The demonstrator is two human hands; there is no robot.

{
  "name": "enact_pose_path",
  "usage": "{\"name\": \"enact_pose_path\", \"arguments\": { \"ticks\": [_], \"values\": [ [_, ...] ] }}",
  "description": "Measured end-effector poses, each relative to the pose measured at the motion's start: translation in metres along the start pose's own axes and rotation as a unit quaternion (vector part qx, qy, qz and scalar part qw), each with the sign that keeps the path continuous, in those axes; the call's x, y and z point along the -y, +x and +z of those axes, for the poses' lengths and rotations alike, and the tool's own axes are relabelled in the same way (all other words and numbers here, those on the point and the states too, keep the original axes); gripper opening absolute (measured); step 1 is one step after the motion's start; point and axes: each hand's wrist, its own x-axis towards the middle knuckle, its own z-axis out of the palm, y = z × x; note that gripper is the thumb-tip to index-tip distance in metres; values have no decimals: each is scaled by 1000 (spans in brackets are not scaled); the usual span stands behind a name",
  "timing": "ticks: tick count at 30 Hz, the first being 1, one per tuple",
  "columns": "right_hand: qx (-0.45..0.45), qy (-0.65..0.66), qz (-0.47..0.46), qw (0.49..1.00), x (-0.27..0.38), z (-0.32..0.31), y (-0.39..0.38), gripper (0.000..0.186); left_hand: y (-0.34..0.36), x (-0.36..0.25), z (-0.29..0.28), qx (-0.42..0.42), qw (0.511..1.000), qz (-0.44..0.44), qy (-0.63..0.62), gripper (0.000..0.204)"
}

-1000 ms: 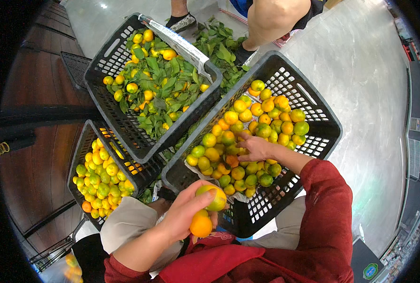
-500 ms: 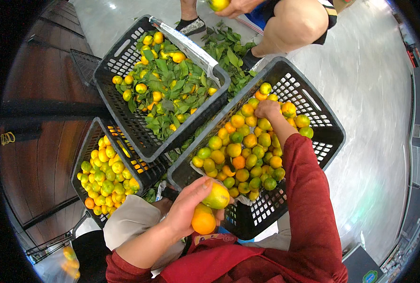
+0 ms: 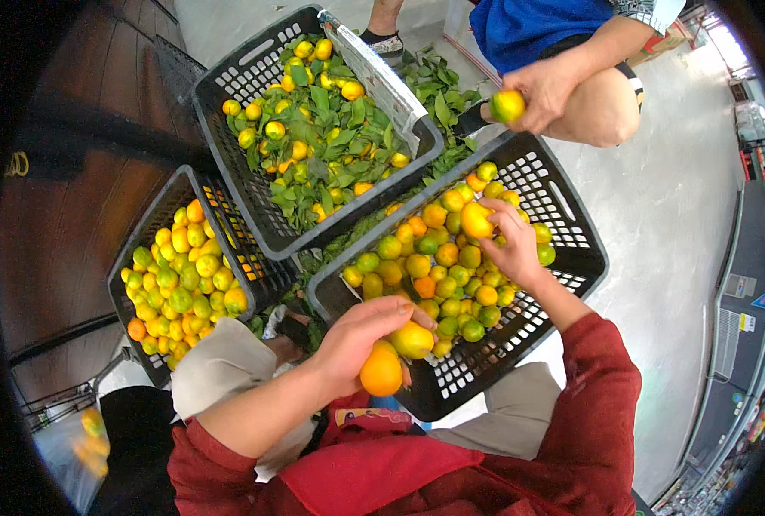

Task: The person selects small citrus fruits from crates, removes leaves, and places them into a plastic bag held by another person. The person also uses scissors to trim leaves from the fruit stems.

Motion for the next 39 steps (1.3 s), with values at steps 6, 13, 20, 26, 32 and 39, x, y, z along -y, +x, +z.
{"name": "enact_pose_path", "arguments": {
  "ticks": [6,13,20,26,32,39],
  "values": [
    [-55,109,-158,980,117,-37,-20,32,7,11,9,66,995,4,73,58],
    [36,199,-72,977,124,-1,-42,33,0,29,1,11,988,-74,139,41],
    [282,-326,310,848,-66,57,-41,52,2,27,8,17,992,-76,103,44],
    [386,-273,357,806,-99,65,-39,71,7,20,5,-10,995,-68,70,39],
    [533,-91,251,803,-7,63,-55,77,10,21,10,-27,994,-51,93,44],
    [413,-232,251,844,-26,64,-62,28,5,20,15,-21,994,-57,86,42]
  ]
}}
